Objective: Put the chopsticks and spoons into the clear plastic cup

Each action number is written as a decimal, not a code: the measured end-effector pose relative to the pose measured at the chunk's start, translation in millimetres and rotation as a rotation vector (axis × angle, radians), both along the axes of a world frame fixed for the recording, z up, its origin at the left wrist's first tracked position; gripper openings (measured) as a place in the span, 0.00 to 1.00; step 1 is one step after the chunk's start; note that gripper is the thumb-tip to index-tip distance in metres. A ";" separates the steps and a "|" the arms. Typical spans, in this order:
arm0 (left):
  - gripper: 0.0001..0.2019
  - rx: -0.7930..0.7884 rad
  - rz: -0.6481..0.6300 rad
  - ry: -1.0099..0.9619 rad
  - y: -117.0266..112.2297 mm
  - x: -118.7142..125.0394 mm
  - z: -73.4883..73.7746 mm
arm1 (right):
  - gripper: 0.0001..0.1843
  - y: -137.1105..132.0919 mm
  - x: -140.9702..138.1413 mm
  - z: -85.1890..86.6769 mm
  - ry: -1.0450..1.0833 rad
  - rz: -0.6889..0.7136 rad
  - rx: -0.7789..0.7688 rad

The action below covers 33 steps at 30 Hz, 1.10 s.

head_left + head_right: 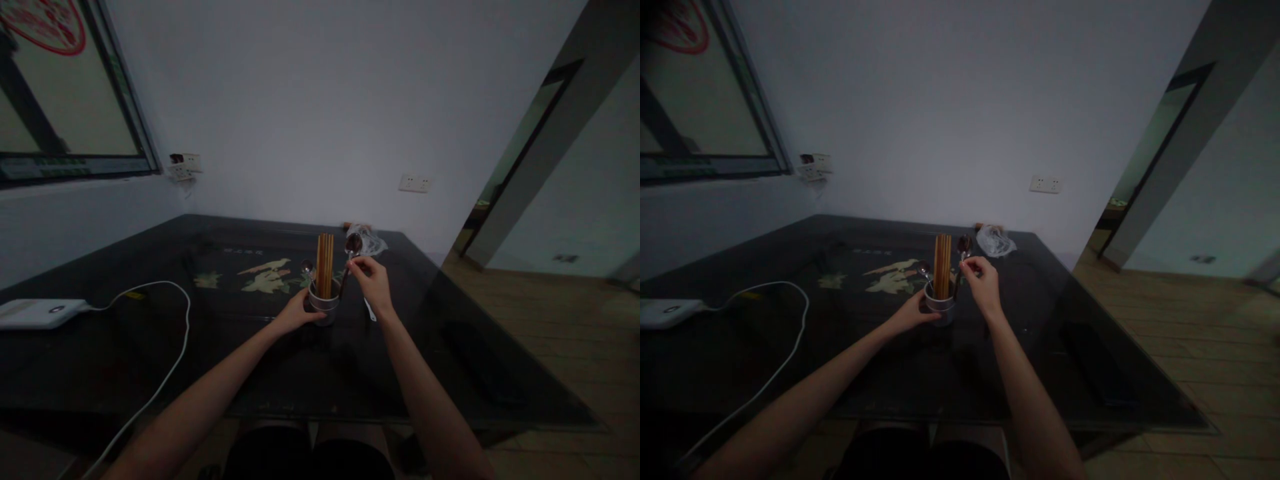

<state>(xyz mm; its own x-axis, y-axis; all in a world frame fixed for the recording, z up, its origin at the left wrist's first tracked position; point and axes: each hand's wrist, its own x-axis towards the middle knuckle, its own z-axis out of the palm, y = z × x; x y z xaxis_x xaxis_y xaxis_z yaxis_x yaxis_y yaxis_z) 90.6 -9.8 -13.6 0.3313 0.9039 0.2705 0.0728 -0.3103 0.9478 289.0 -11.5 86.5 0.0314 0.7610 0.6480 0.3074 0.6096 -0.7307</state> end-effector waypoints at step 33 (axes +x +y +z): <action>0.37 0.008 -0.035 0.017 3.6 -1.2 -3.0 | 0.13 26.6 -10.1 -46.9 -0.505 0.115 -0.221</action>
<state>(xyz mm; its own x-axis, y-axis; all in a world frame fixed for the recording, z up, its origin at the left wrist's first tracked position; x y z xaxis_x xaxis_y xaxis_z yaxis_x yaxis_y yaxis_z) 89.4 -6.2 -16.6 0.3670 0.8897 0.2716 0.0780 -0.3204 0.9441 278.9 15.0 39.7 -0.3325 0.8606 0.3857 0.5926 0.5088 -0.6244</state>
